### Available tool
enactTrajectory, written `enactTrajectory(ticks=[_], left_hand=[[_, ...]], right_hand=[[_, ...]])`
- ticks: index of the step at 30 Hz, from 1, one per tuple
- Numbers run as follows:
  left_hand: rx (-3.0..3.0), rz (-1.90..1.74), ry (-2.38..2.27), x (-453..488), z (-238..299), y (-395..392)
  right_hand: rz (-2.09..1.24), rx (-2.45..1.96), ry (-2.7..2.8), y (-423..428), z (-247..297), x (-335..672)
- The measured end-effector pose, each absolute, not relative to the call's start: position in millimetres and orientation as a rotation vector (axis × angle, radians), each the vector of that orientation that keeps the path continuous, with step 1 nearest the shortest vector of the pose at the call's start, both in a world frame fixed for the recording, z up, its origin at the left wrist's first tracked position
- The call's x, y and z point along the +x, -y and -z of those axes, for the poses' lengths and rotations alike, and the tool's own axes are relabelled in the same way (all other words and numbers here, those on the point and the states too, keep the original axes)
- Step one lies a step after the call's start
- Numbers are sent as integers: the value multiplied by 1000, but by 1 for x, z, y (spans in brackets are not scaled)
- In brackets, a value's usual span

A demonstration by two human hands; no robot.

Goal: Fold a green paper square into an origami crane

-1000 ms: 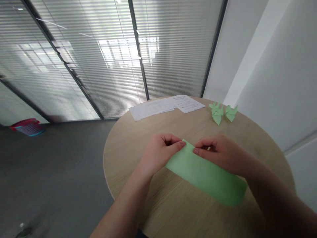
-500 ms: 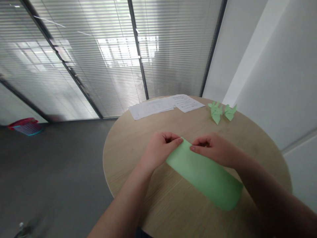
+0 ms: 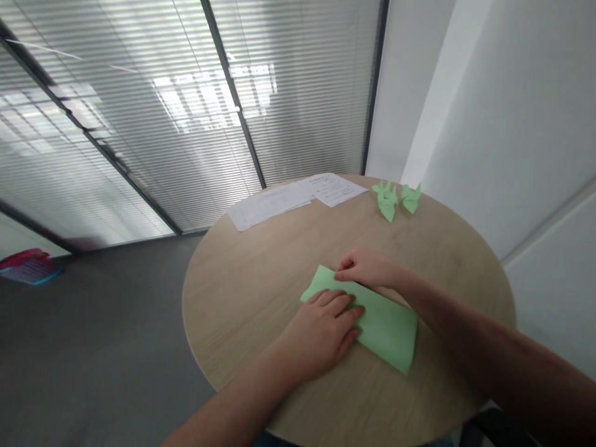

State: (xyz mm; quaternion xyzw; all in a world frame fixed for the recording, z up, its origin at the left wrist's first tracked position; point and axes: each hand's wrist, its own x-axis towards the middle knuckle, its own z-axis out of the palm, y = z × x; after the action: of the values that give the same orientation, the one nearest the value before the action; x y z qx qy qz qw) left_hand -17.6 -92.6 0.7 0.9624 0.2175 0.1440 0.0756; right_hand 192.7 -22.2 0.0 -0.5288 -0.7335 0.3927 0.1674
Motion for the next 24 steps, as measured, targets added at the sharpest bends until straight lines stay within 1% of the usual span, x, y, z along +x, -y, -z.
enactTrajectory(ticks=[5, 12, 17, 20, 24], left_hand=[[2838, -306, -660, -16, 3, 91], [2807, -274, -647, -17, 0, 92], [2785, -274, -656, -18, -1, 91], [2774, -286, -666, -19, 0, 89], [2772, -290, -666, -19, 0, 89]], right_hand=[[-1056, -1523, 2132, 24, 0, 187], [-819, -1592, 2210, 26, 0, 182], [-786, -1616, 2169, 25, 3, 186], [-734, -1495, 2243, 23, 3, 189], [-476, -1211, 2547, 18, 4, 193]])
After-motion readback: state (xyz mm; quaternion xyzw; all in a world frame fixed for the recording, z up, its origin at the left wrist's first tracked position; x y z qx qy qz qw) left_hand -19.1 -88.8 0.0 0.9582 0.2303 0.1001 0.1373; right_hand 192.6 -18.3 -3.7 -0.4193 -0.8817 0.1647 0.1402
